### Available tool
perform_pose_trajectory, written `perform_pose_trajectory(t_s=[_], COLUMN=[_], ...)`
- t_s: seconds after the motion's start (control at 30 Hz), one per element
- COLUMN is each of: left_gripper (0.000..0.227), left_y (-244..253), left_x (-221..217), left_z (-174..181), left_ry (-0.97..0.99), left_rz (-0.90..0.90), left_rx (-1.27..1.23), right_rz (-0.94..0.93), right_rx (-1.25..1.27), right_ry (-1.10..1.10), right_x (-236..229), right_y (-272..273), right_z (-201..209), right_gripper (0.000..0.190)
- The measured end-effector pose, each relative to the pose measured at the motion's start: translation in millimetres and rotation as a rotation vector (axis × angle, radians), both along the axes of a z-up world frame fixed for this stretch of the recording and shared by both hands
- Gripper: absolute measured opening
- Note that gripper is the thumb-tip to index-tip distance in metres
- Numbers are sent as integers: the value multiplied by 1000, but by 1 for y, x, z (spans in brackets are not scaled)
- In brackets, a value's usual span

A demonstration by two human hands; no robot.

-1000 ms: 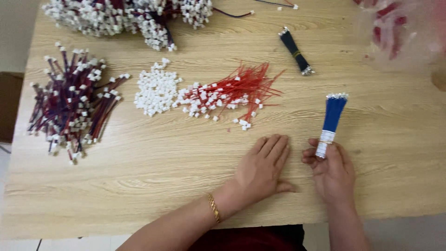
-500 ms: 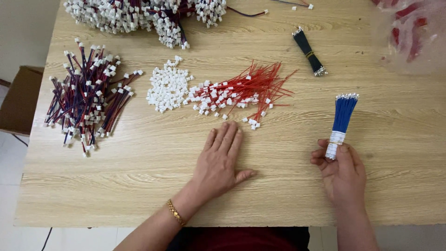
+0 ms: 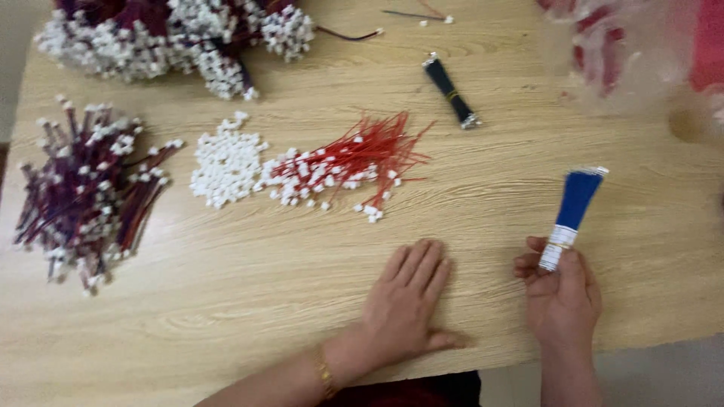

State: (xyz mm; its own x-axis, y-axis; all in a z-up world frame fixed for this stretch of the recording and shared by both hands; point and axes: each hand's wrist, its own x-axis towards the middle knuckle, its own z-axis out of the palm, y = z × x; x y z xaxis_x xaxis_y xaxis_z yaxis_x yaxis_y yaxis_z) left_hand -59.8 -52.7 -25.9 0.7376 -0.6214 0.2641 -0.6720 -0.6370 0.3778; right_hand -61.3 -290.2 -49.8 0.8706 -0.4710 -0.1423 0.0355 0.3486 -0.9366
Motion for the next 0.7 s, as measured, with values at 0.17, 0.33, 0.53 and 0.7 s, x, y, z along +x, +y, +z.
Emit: perform_pose_trajectory(t_s=[0.17, 0.33, 0.53, 0.7], left_gripper=[101, 107, 126, 100], left_y=[-86, -149, -182, -169], left_x=[61, 119, 157, 144], left_z=[-12, -3, -1, -9], left_ry=[-21, -79, 55, -135], left_rz=[-26, -50, -224, -216], left_rx=[193, 219, 278, 200], right_rz=[-189, -330, -402, -378], right_rx=[70, 191, 288, 205], right_ry=[23, -144, -186, -148], right_x=[-1, 3, 8, 5], right_y=[-23, -39, -48, -45], right_z=[8, -16, -9, -11], right_gripper=[31, 21, 30, 27])
